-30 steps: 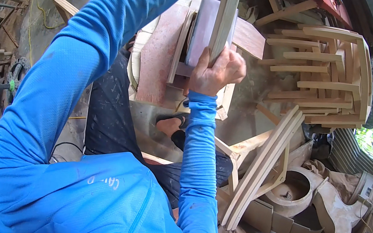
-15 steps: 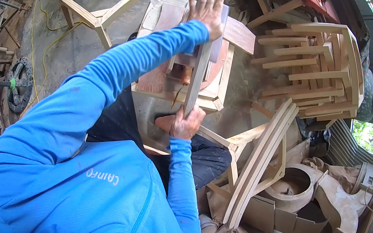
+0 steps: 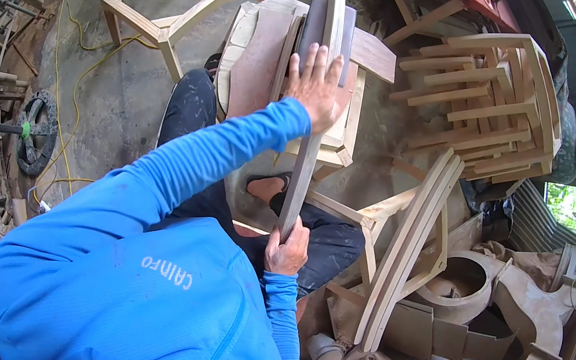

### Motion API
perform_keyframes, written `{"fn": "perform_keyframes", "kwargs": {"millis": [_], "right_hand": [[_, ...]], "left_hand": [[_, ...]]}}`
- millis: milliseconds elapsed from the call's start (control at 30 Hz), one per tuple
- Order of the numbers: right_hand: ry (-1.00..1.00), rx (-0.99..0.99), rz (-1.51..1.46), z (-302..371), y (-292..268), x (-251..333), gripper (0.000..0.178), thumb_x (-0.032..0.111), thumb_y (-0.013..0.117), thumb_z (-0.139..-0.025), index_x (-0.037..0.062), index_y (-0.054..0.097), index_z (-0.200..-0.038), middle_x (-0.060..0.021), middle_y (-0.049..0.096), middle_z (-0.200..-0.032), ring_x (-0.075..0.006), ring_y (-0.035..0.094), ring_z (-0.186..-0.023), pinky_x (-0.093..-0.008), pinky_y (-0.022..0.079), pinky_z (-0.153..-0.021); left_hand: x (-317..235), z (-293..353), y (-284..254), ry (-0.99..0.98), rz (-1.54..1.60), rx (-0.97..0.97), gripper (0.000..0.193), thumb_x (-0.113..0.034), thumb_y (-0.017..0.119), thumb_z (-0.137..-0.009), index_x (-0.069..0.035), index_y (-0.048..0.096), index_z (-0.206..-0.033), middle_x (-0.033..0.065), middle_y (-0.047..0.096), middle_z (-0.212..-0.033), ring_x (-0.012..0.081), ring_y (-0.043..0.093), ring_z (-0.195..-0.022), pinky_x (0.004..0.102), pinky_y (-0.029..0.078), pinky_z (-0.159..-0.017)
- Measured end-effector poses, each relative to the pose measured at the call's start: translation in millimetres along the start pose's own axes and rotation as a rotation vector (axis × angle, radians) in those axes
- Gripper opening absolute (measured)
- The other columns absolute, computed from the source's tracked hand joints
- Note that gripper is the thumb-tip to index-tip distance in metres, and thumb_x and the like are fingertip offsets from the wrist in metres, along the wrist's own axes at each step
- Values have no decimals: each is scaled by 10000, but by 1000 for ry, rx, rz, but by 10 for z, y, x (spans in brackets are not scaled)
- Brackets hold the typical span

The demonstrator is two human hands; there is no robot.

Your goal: Sanding curved wooden chair components using a belt sander.

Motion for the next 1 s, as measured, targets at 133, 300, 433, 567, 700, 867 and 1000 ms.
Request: {"fn": "perform_keyframes", "kwargs": {"millis": [133, 300, 433, 567, 700, 867, 1000], "right_hand": [[-62, -42, 13, -646, 11, 228, 482, 129, 735, -859, 51, 604, -1317, -184, 606, -973, -408, 638, -870, -480, 529, -740], [-80, 1, 134, -1503, 111, 486, 484, 200, 721, -893, 36, 589, -1329, -190, 611, -1005, -411, 647, -918, -478, 537, -765], [-178, -49, 156, -2273, 234, 681, 473, 235, 712, -900, 39, 593, -1313, -203, 617, -995, -430, 654, -884, -498, 533, -741], [-226, -17, 196, -3161, 338, 1035, 416, 251, 695, -902, 65, 618, -1266, -178, 637, -1017, -410, 670, -897, -491, 543, -736], [-224, 11, 291, -3940, 565, 940, 410, 285, 671, -914, 66, 636, -1259, -164, 666, -1065, -401, 686, -929, -484, 563, -781], [-177, -35, 303, -4685, 1009, 1010, 408, 324, 661, -919, 63, 650, -1232, -179, 691, -1134, -392, 691, -1018, -499, 553, -854], [-123, 6, 232, -4968, 1182, 1322, 363, 334, 653, -940, 62, 660, -1180, -197, 690, -1130, -410, 684, -1032, -513, 538, -887]], "left_hand": [[201, -695, -51, -69, 4, 60, 878, -342, 526, -918, -57, 145, -1656, 256, 95, -1710, 421, -20, -1596, 606, -104, -1243], [441, -1693, -102, -147, 2, 84, 873, -368, 526, -916, -95, 155, -1657, 249, 145, -1703, 404, 37, -1598, 597, -65, -1257], [710, -2517, -36, -227, 22, 64, 873, -379, 598, -920, -135, 200, -1658, 242, 204, -1692, 411, 38, -1595, 595, -91, -1248], [1304, -3367, 84, -374, -64, 73, 799, -393, 568, -936, -183, 259, -1642, 210, 308, -1663, 375, 178, -1573, 596, 57, -1246], [1270, -3694, -269, -415, 4, 288, 684, -343, 639, -945, -156, 405, -1560, 142, 354, -1659, 349, 241, -1565, 567, 117, -1271], [1288, -4200, -427, -436, 273, 242, 672, -473, 547, -952, -102, 497, -1509, 187, 376, -1638, 376, 323, -1528, 554, 188, -1257], [1813, -4806, 9, -467, 234, 233, 694, -450, 559, -940, -138, 432, -1547, 190, 372, -1637, 372, 306, -1528, 566, 170, -1247]]}}
Point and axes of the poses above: each hand's wrist, its own z-axis away from the middle knuckle, its own y-axis out of the palm, x = y × z, the point moved 1 cm from there along -z, towards the middle knuckle
